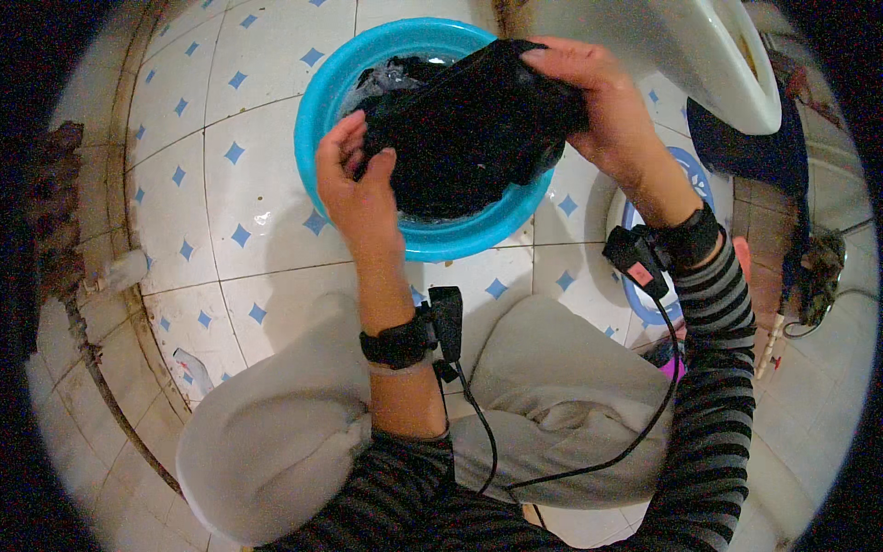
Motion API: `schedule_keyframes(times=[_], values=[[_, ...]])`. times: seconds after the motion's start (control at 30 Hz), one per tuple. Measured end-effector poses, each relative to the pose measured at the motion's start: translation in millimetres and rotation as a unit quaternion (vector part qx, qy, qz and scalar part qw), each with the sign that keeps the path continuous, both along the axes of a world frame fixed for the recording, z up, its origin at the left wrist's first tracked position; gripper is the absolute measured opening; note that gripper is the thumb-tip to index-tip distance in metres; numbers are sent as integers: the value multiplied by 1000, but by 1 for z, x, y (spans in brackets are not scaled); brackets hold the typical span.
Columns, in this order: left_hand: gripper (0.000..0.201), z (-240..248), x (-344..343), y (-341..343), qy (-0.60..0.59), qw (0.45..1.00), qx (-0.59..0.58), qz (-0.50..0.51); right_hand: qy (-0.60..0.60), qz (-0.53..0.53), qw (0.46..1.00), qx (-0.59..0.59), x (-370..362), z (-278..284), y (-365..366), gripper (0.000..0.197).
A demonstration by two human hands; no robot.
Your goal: The person washes black clothing by hand in a blue plastic basin filled with soapy water on the floor.
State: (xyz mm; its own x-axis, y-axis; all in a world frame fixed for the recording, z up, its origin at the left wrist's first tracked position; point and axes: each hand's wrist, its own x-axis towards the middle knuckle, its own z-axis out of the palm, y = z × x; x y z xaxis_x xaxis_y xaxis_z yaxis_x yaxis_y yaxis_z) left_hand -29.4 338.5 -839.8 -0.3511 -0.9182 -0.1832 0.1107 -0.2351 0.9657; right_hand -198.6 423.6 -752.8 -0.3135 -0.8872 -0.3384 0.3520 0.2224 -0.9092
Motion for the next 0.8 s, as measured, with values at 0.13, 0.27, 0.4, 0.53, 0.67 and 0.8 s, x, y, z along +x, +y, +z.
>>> schedule_keyframes(times=[0.13, 0.27, 0.4, 0.53, 0.67, 0.8], values=[[38, 13, -15, 5, -20, 957, -281, -65, 260, -20, 947, -188, 4, 4, 6, 20], [28, 23, -24, 19, 67, 972, -189, -120, 531, 75, 815, -221, 10, 8, 0, 21], [25, 23, -25, 26, 61, 990, 55, -116, 103, 64, 993, 3, 14, 12, -9, 14], [29, 14, -38, 28, 279, 915, 290, 23, 522, 197, 820, -133, 77, -10, -9, 8], [32, 21, -50, 49, 286, 862, 403, 115, 574, 40, 816, -43, 57, -53, -32, 24], [34, -70, -42, 31, 597, 722, 328, -122, 660, 107, 719, -192, 95, -55, -28, 27]])
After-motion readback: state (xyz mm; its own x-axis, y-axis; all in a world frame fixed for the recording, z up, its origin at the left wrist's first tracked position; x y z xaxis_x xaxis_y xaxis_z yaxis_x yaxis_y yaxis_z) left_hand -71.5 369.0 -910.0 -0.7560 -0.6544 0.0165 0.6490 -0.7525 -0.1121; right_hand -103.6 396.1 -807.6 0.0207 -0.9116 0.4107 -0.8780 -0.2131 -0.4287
